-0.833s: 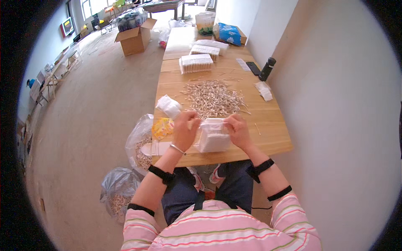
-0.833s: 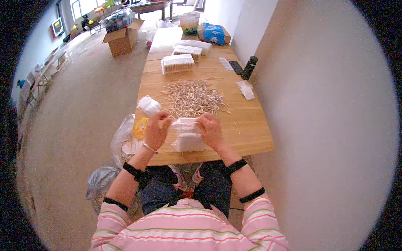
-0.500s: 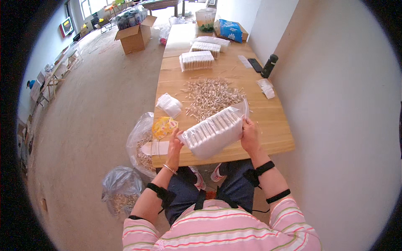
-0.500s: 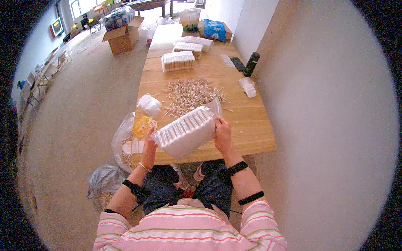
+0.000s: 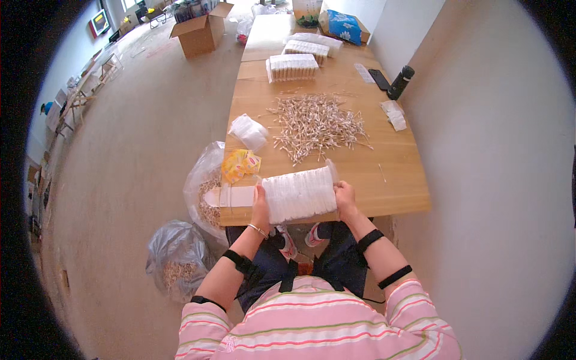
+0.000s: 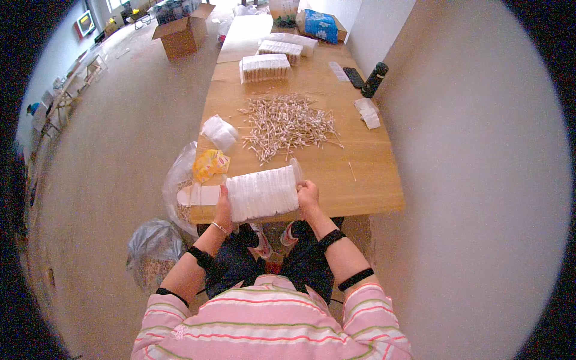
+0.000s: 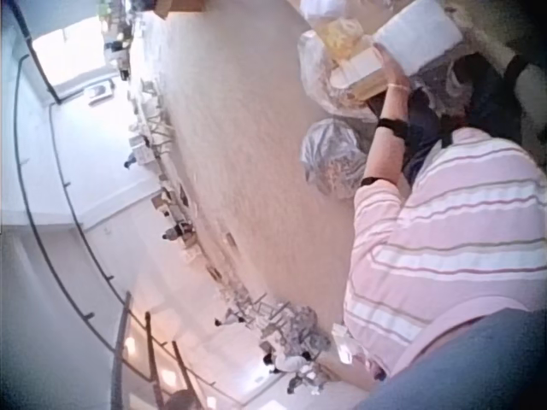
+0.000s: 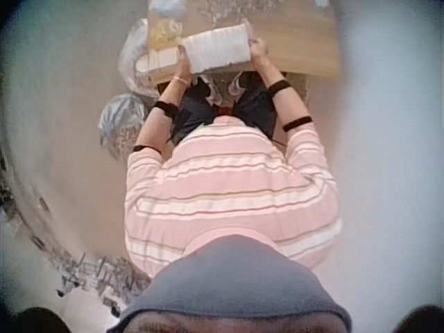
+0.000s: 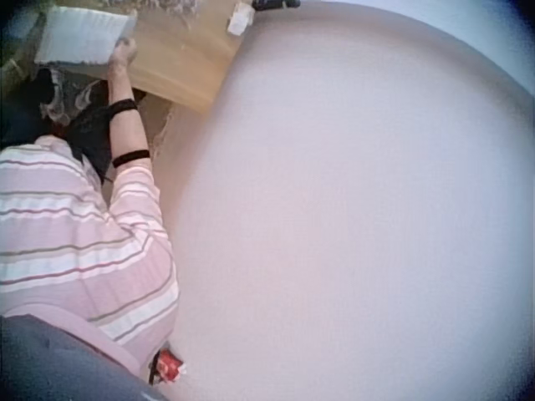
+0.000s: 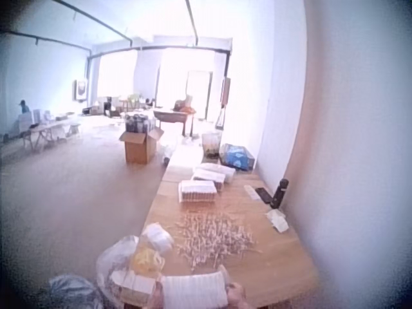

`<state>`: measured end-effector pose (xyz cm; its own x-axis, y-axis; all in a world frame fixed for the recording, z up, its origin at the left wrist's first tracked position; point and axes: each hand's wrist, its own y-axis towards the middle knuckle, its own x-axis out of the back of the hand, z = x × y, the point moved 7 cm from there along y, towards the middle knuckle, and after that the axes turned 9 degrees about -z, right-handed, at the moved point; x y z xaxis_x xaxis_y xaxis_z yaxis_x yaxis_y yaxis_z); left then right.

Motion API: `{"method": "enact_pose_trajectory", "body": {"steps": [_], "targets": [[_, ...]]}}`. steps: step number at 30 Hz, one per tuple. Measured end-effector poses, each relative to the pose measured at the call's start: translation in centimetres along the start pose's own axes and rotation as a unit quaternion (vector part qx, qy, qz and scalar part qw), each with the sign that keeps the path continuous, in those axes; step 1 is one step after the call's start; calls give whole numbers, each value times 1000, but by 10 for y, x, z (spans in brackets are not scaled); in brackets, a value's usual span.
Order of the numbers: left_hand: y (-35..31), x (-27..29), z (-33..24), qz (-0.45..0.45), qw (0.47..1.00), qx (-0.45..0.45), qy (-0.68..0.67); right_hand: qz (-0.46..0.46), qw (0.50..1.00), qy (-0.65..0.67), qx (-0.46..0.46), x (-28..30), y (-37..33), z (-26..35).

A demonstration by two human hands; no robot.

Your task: The person is manually sorting and packaging small cotton swabs into plastic bags on a large work table.

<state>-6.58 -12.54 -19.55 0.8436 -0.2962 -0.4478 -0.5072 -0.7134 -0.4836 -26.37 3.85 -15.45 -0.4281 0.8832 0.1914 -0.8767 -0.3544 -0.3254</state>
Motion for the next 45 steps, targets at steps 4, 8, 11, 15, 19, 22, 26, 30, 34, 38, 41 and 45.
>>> {"method": "enact_pose_trajectory", "body": {"steps": [4,8,11,15,19,22,26,30,34,38,41,45], "targets": [[-3,-19,2,22,998,-51,26,-32,995,-64,67,10,32,-29],[-8,-10,-1,10,995,-77,58,-30,985,-141,95,8,28,-32],[-9,-6,-4,-17,984,-109,142,7,976,-182,121,10,29,-30],[-8,5,-8,-45,958,-160,235,98,988,65,98,-11,3,-5],[-19,-16,-13,-6,977,-154,149,189,973,117,65,-17,-17,14],[-10,-11,-6,-7,981,-156,117,141,981,36,130,-18,-24,24],[-8,-11,0,-15,974,-170,150,140,982,80,95,-23,-29,19],[-5,-16,-2,-16,944,-228,237,138,982,106,77,-23,-26,16],[14,2,0,-57,895,-259,358,145,984,71,71,-26,-18,17],[7,-16,-14,-55,852,-195,483,203,969,137,-29,-18,-8,25],[-36,-71,-57,37,993,11,109,198,949,245,-6,-3,-10,59],[-33,-64,-82,-15,987,-83,-133,185,895,403,42,7,-10,91]]}}
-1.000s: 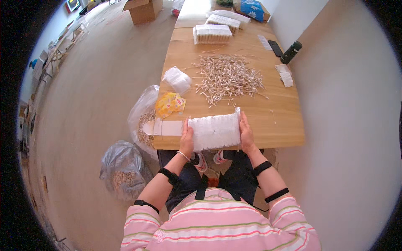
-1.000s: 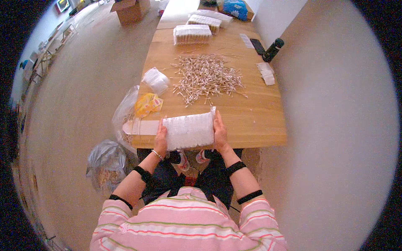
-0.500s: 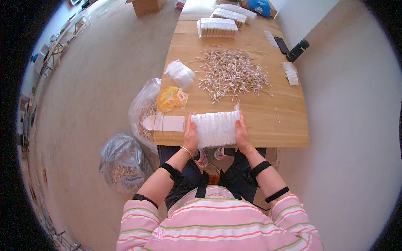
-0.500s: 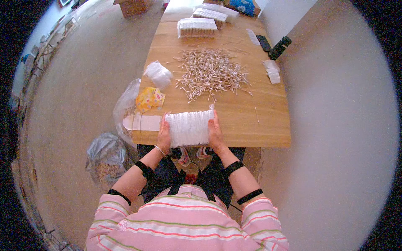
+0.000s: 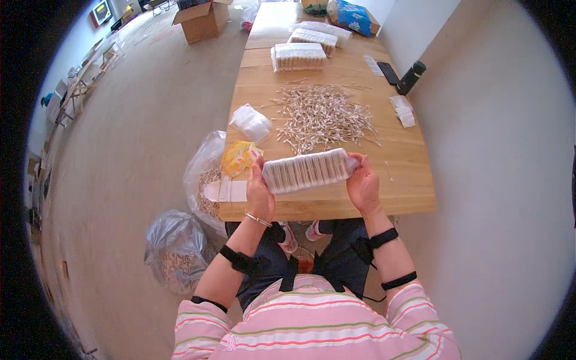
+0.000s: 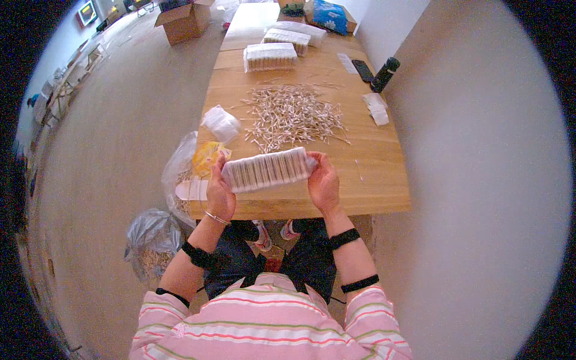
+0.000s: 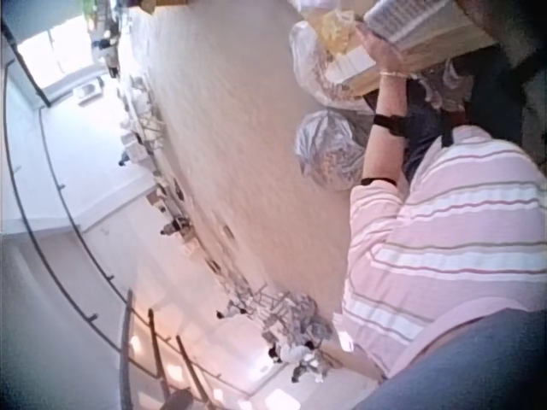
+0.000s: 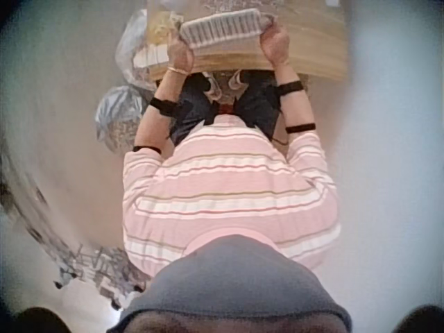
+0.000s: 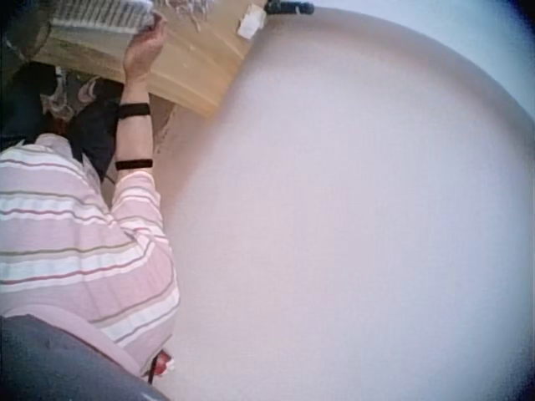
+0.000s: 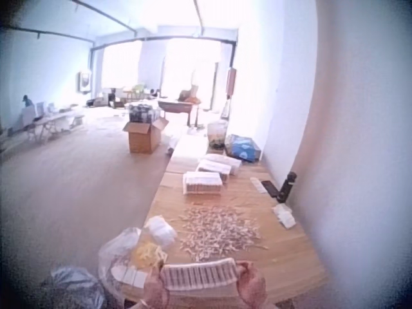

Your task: The person is manually sorting and packaging small cotton swabs into plastic bags on a large work table.

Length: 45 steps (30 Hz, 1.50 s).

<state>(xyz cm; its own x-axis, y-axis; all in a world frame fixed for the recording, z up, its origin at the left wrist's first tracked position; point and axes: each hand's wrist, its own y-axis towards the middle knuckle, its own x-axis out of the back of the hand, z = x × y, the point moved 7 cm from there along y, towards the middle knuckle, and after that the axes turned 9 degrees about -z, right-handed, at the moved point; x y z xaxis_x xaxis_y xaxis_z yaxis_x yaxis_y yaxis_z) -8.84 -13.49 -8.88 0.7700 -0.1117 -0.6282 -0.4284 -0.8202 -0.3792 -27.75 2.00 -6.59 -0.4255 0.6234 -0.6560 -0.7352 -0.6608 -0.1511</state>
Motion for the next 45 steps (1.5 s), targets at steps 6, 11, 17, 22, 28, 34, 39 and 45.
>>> {"method": "enact_pose_trajectory", "body": {"steps": [6,11,17,22,28,34,39,45], "targets": [[-20,34,23,-40,967,-157,195,-108,958,-237,124,48,-10,-7],[-50,38,41,35,878,-244,411,-125,962,-235,69,56,-22,-34],[-40,34,37,60,872,-265,407,-103,894,-405,159,59,-27,-38],[-1,50,49,44,911,-167,375,-129,922,-347,116,50,-19,-40],[-9,55,58,-6,912,-187,364,-146,827,-539,69,52,21,-36],[-50,-20,14,131,577,-396,702,15,508,-762,401,-30,-43,-27],[-54,-21,38,216,447,-345,797,170,470,-816,291,-36,-58,-62],[-50,-26,40,225,465,-345,784,181,458,-825,278,-36,-54,-58]]}}
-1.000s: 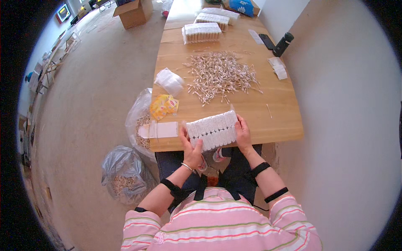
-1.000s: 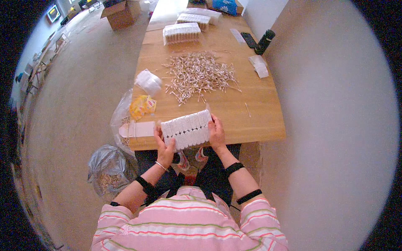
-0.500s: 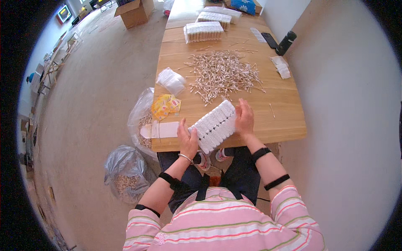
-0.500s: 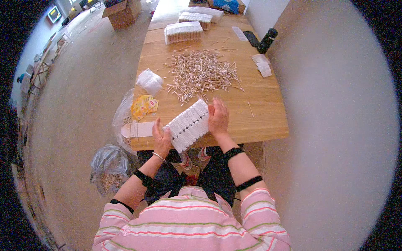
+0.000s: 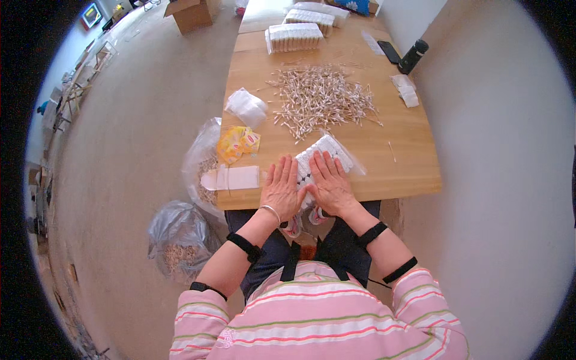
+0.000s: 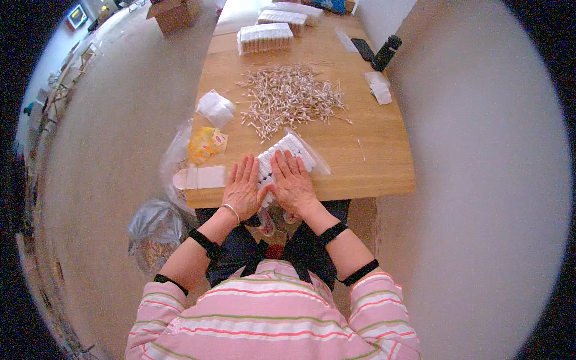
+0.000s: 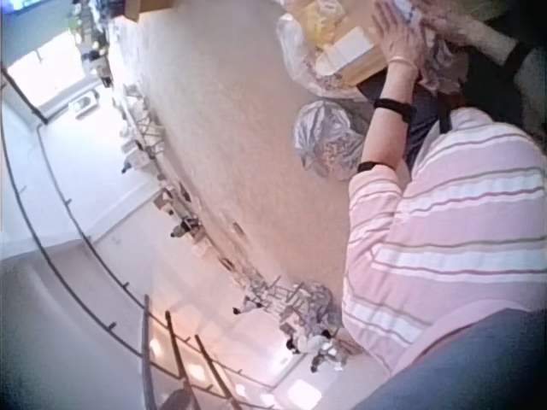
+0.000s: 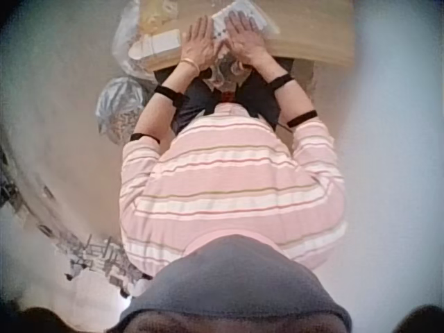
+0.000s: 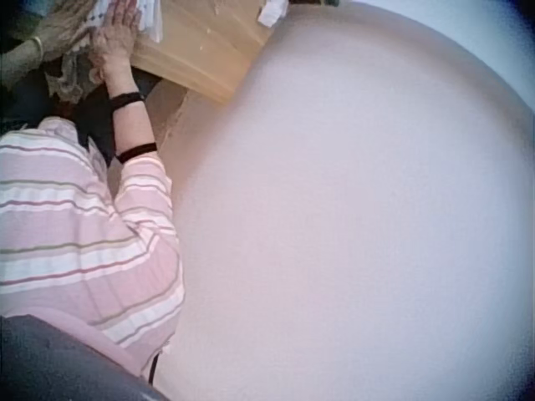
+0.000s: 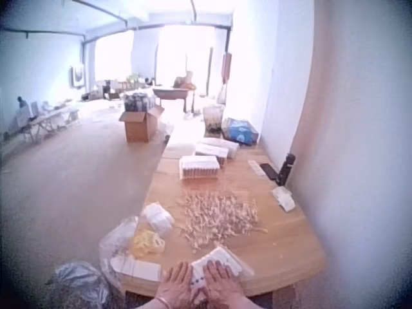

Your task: The person is manually sorting and packaging small cotton swabs into plastic bags on a large work table.

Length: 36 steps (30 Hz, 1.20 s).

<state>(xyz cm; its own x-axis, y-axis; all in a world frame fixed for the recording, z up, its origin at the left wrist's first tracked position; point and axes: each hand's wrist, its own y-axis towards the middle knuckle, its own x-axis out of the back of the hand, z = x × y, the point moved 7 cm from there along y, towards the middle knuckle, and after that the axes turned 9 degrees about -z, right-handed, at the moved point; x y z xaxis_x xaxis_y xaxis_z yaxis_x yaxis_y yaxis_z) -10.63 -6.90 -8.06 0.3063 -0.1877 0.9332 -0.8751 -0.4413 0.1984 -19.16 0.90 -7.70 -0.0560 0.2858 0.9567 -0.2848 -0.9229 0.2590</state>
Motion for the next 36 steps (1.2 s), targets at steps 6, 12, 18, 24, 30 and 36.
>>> {"method": "enact_pose_trajectory", "body": {"steps": [6,12,18,24,30,36], "targets": [[-21,12,31,-141,968,75,-191,3,997,58,55,16,-15,20],[-22,-5,42,-122,942,98,-298,-15,993,35,111,5,-28,39],[-25,-9,41,-110,937,139,-301,-67,995,74,-14,13,-18,-3],[-26,-8,37,-141,941,134,-277,12,999,5,-46,2,7,-25],[-27,-10,39,-151,944,135,-260,20,999,35,-30,3,9,-24],[-8,3,45,-153,945,123,-260,-273,897,207,-278,14,-12,-92]]}}
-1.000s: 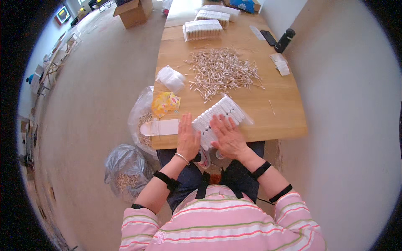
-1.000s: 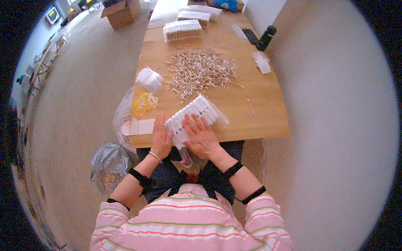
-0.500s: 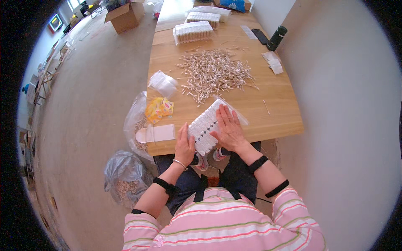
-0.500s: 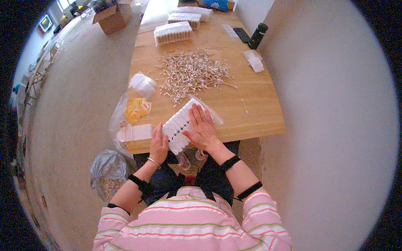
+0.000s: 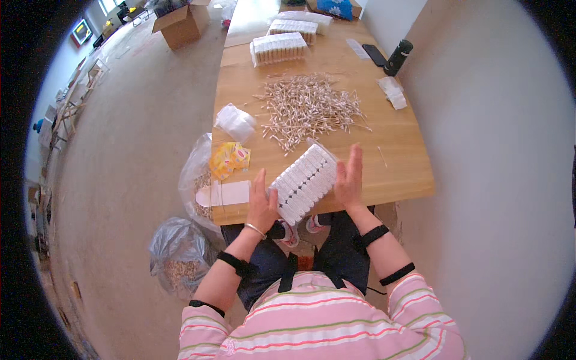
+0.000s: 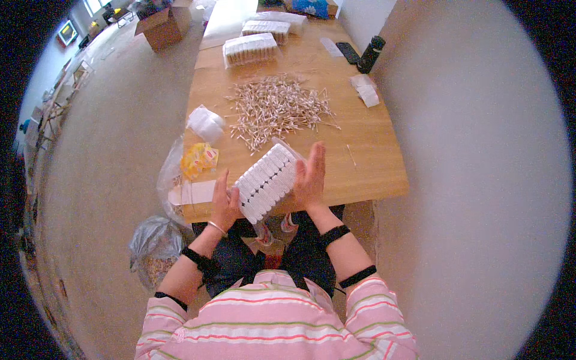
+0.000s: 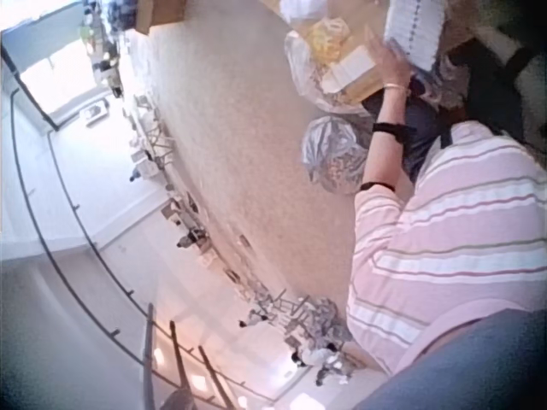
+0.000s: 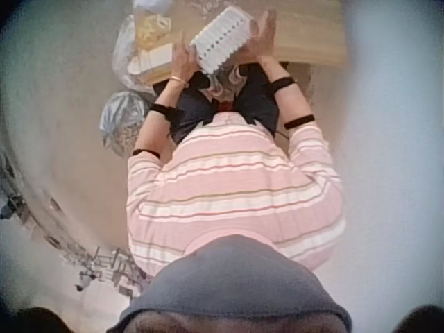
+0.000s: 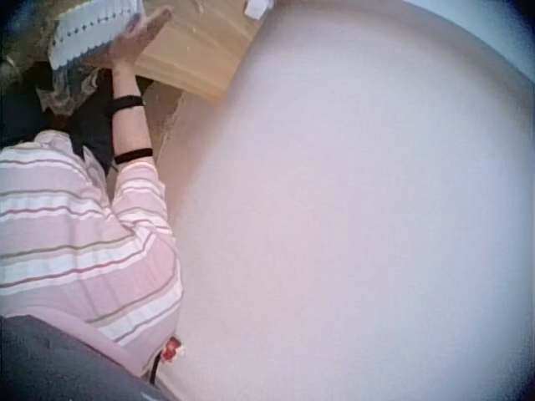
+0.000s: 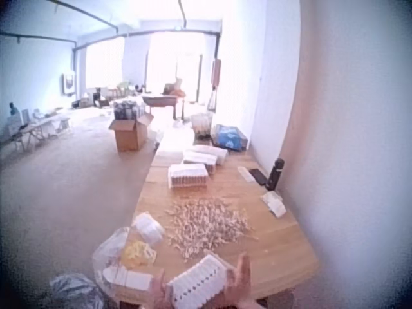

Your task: The person is manually sorting and packaging small cotton swabs into plastic bags on a large work table.

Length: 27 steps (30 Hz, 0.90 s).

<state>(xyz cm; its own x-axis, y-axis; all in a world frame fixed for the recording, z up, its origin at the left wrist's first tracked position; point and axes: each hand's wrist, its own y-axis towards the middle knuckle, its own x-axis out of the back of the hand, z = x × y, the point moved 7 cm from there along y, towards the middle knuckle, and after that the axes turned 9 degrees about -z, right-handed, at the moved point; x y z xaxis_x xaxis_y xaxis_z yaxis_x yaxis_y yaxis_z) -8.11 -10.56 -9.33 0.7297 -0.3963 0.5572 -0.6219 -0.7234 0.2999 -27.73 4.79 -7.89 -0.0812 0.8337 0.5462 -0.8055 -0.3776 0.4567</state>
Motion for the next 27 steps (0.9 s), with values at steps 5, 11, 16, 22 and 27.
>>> {"method": "enact_pose_trajectory", "body": {"steps": [5,11,16,22,27], "targets": [[55,-9,-38,25,997,-67,-25,-31,984,91,-153,-10,-24,-33],[43,-61,-16,286,948,134,35,11,964,179,-199,-51,-20,-35],[23,-59,-18,112,993,48,-1,87,994,70,8,-57,30,-14],[59,-65,-59,123,959,-187,173,186,959,-110,186,-44,5,26],[57,-81,-40,197,933,-194,232,284,921,-202,173,-48,-6,27]]}}
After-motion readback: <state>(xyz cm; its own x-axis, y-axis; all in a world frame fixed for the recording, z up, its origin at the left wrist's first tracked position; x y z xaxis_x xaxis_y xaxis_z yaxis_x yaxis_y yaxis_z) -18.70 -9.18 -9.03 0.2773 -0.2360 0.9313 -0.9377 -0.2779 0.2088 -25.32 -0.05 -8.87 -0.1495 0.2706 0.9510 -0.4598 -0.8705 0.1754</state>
